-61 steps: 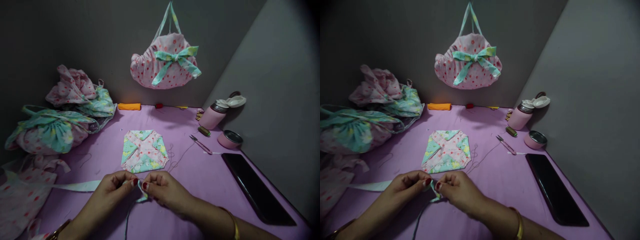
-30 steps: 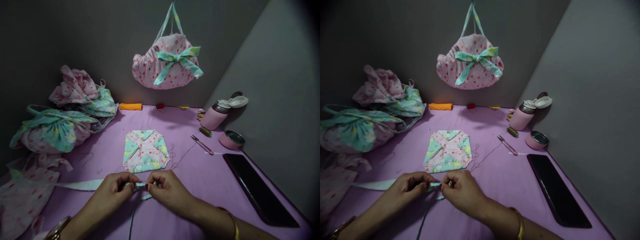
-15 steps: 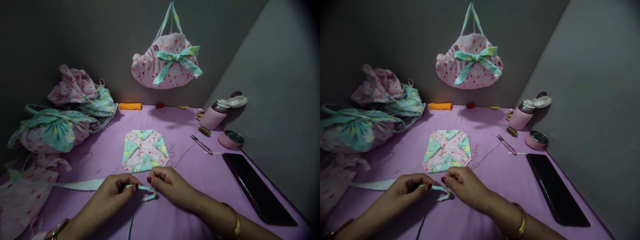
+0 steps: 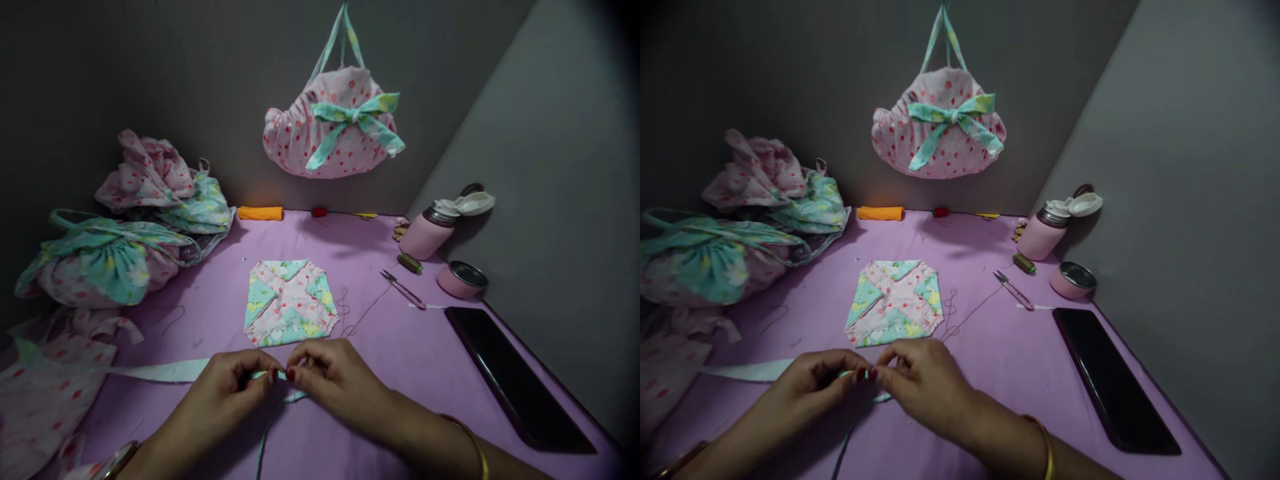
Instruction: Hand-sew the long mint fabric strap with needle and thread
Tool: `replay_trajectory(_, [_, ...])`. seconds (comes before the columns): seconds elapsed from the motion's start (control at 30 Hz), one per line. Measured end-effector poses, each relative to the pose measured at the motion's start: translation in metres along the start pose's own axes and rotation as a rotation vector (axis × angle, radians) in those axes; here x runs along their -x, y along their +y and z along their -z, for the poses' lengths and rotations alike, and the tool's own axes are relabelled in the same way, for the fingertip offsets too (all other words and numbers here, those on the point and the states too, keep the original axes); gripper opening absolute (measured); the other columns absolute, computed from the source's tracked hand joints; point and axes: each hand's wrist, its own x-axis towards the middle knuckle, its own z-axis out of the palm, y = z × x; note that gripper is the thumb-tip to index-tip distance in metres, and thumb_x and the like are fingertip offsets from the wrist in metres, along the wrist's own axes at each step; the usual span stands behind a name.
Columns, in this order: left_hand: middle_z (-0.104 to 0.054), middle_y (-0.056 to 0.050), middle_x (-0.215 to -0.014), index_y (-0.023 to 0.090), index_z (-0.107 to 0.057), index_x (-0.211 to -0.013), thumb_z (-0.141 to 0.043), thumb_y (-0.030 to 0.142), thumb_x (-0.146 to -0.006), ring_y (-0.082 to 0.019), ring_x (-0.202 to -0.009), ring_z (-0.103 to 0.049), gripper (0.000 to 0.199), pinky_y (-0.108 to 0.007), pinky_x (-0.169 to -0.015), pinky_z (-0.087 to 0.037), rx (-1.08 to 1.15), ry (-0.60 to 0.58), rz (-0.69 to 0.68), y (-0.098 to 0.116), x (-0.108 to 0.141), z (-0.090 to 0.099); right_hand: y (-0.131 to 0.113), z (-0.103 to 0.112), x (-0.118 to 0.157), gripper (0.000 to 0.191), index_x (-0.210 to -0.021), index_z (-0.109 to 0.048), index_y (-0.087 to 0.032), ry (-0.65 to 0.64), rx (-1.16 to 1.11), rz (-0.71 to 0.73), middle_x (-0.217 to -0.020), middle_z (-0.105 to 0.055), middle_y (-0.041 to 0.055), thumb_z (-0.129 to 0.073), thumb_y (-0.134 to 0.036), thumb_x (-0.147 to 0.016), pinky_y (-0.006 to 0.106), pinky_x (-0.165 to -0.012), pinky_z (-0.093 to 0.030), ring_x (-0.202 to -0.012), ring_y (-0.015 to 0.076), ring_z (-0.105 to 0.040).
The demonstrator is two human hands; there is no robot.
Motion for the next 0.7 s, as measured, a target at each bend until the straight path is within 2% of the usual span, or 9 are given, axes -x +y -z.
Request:
replay_trajectory(0.07, [-0.067,-0.001,-0.070,0.018,-0.067,-0.081,-0.048,0.032,-0.082,-0.017,-0.065,-0.056,0.024,-0.024,-0.058,-0.040,-0.041,-0.010,-0.030,0.0012,0.0003,0.0011,-0.0014,-0.0023,0.0008,0.014,-0.071,-0.061,-0.016,-0.033,0.049,0.027,-0.058,-0.051,-0.0030,-0.053,-0.021,-0.081,0.019,-0.049,-0.031,-0.053,0.0074,-0.044])
replay_trajectory(0.13, [-0.068,-0.002,-0.073,0.018,-0.068,-0.084,-0.048,0.032,-0.083,-0.018,-0.068,-0.057,0.024,-0.025,-0.061,-0.041,-0.078,-0.013,-0.057,0.0021,0.0004,0.0022,-0.0009,-0.0030,0.0010,0.015,-0.067,-0.060,-0.015,-0.011,0.094,0.052,-0.059,-0.053,-0.0026,-0.053,-0.017,-0.080,0.019,-0.052,-0.033,-0.056,0.0080,-0.046])
replay_trajectory(0.27, [-0.066,-0.002,-0.071,0.016,-0.067,-0.080,-0.048,0.033,-0.084,-0.018,-0.067,-0.056,0.026,-0.025,-0.061,-0.041,-0.104,0.001,-0.053,0.0018,0.0004,0.0037,0.0022,-0.0016,0.0012,0.016,-0.072,-0.060,-0.016,0.019,0.168,0.101,-0.062,-0.054,-0.0018,-0.049,-0.018,-0.083,0.020,-0.056,-0.035,-0.059,0.0096,-0.049])
replay_trajectory(0.47, [-0.058,0.003,-0.059,0.016,-0.064,-0.070,-0.050,0.035,-0.081,-0.013,-0.057,-0.049,0.026,-0.022,-0.053,-0.036,0.016,-0.020,0.003,-0.0033,-0.0027,0.0050,0.0057,-0.0027,0.0013,0.019,-0.071,-0.057,-0.016,0.025,0.197,0.110,-0.065,-0.054,-0.0005,-0.046,-0.021,-0.086,0.022,-0.058,-0.037,-0.063,0.0110,-0.050])
replay_trajectory(0.53, [-0.057,0.003,-0.058,0.016,-0.063,-0.070,-0.050,0.035,-0.080,-0.013,-0.056,-0.048,0.025,-0.022,-0.053,-0.036,-0.004,-0.009,-0.001,-0.0038,-0.0038,0.0052,0.0057,-0.0027,0.0014,0.011,-0.083,-0.056,-0.017,0.034,0.186,0.085,-0.066,-0.053,-0.0007,-0.046,-0.021,-0.086,0.022,-0.057,-0.037,-0.062,0.0114,-0.049])
replay_trajectory(0.63, [-0.059,0.002,-0.060,0.017,-0.063,-0.071,-0.050,0.035,-0.079,-0.014,-0.057,-0.050,0.024,-0.023,-0.053,-0.037,-0.003,0.029,0.010,-0.0022,-0.0048,0.0051,0.0046,-0.0017,0.0020,0.021,-0.108,-0.046,-0.016,0.091,0.155,0.034,-0.068,-0.051,-0.0007,-0.040,-0.020,-0.088,0.023,-0.055,-0.036,-0.060,0.0118,-0.047])
replay_trajectory(0.7, [-0.061,0.001,-0.063,0.017,-0.063,-0.072,-0.050,0.036,-0.078,-0.015,-0.059,-0.053,0.024,-0.024,-0.055,-0.039,0.002,0.048,0.016,-0.0011,-0.0049,0.0048,0.0041,-0.0014,0.0028,0.022,-0.111,-0.042,-0.017,0.106,0.103,0.020,-0.066,-0.049,-0.0017,-0.036,-0.019,-0.089,0.023,-0.053,-0.036,-0.057,0.0109,-0.045])
